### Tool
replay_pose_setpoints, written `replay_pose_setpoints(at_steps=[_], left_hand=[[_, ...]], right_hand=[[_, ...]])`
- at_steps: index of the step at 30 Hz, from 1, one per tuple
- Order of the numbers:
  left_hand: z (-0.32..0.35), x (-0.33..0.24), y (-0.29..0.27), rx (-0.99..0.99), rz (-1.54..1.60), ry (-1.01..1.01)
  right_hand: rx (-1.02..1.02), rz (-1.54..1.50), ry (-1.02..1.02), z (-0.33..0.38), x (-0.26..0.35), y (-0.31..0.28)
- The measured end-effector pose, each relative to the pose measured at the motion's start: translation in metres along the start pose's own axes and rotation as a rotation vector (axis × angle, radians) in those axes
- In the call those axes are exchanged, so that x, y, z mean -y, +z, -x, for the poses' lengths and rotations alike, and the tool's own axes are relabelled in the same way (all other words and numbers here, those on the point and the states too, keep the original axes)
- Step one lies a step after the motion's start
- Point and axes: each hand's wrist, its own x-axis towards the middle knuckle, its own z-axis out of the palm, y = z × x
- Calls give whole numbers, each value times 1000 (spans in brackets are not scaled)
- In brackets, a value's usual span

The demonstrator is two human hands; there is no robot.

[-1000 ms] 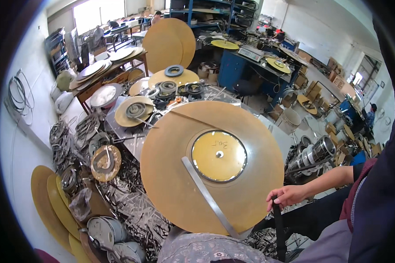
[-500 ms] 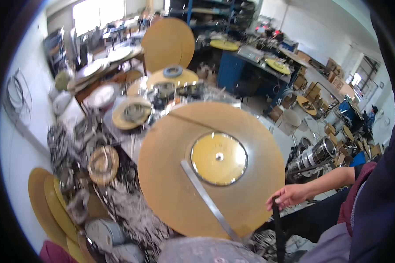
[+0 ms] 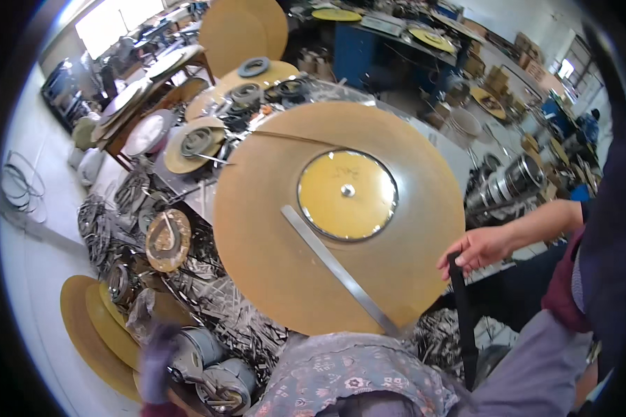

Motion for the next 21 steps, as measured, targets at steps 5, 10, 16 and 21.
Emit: replay_pose_setpoints(at_steps=[5, 10, 16, 21], left_hand=[[30, 92, 107, 39, 428, -576], [86, 153, 171, 26, 684, -955], [179, 169, 206, -101, 964, -1210], [273, 152, 245, -254, 1224, -1381]], right_hand=[[-866, 765, -188, 51, -19, 107], [-885, 496, -107, 27, -122, 89], [-512, -491, -239, -38, -119, 88], [-341, 24, 142, 3, -203, -26]])
